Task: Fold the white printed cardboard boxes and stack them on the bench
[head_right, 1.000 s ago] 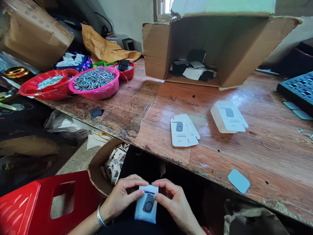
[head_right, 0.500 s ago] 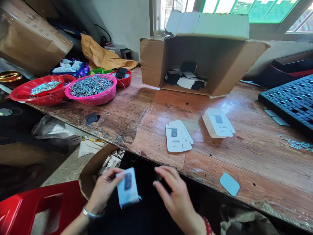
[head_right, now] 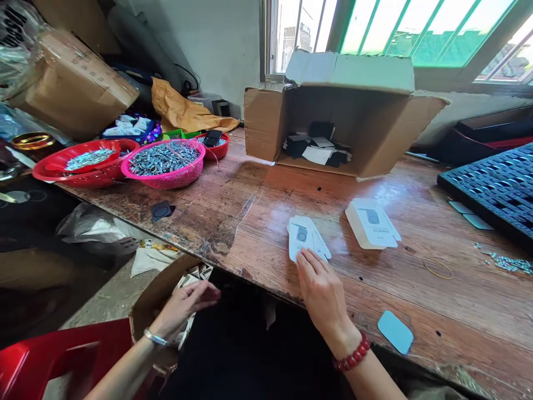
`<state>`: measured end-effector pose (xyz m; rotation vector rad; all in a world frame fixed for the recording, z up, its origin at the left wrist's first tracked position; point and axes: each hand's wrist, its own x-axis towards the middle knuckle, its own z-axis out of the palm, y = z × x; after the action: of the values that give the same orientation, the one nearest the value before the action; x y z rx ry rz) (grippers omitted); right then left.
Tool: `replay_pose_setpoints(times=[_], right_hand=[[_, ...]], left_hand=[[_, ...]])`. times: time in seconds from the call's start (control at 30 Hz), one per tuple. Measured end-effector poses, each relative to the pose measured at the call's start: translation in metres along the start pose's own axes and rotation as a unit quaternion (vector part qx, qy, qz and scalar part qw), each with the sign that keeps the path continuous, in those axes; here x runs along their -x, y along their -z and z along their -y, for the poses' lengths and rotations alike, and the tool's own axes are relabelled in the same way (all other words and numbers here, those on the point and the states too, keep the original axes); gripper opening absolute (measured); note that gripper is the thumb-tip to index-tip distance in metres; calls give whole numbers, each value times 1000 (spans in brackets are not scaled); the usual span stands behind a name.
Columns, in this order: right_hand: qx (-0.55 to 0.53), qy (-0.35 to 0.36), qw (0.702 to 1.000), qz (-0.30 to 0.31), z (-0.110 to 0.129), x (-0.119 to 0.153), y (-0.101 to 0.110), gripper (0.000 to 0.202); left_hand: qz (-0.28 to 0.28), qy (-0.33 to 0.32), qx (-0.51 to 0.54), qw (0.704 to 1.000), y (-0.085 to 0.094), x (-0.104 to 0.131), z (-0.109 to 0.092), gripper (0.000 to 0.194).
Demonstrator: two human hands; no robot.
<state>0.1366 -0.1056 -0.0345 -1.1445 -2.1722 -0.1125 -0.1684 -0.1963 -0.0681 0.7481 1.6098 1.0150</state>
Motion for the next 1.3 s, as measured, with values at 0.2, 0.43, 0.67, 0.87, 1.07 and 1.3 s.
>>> replay_pose_setpoints(times=[0.2, 0.43, 0.67, 0.87, 1.07, 1.3], right_hand=[[-155, 164, 974, -26, 71, 26, 17, 46], [-251, 3, 968, -10, 94, 31, 10, 33], [-300, -166, 929, 139, 79, 12, 9, 21], [-295, -186, 905, 243, 78, 9, 23, 17], [-326, -194, 861, 339, 72, 11, 27, 9], [-448, -240, 733, 453, 70, 23, 26, 8]], left_hand=[[290, 98, 337, 890, -77, 35, -48, 81], [219, 103, 238, 940, -91, 48, -41, 85], [234, 126, 164, 950, -94, 62, -27, 89], [249, 103, 114, 956, -91, 64, -14, 87], [248, 136, 99, 954, -91, 63, 2, 87], [278, 68, 54, 957, -84, 64, 2, 75]])
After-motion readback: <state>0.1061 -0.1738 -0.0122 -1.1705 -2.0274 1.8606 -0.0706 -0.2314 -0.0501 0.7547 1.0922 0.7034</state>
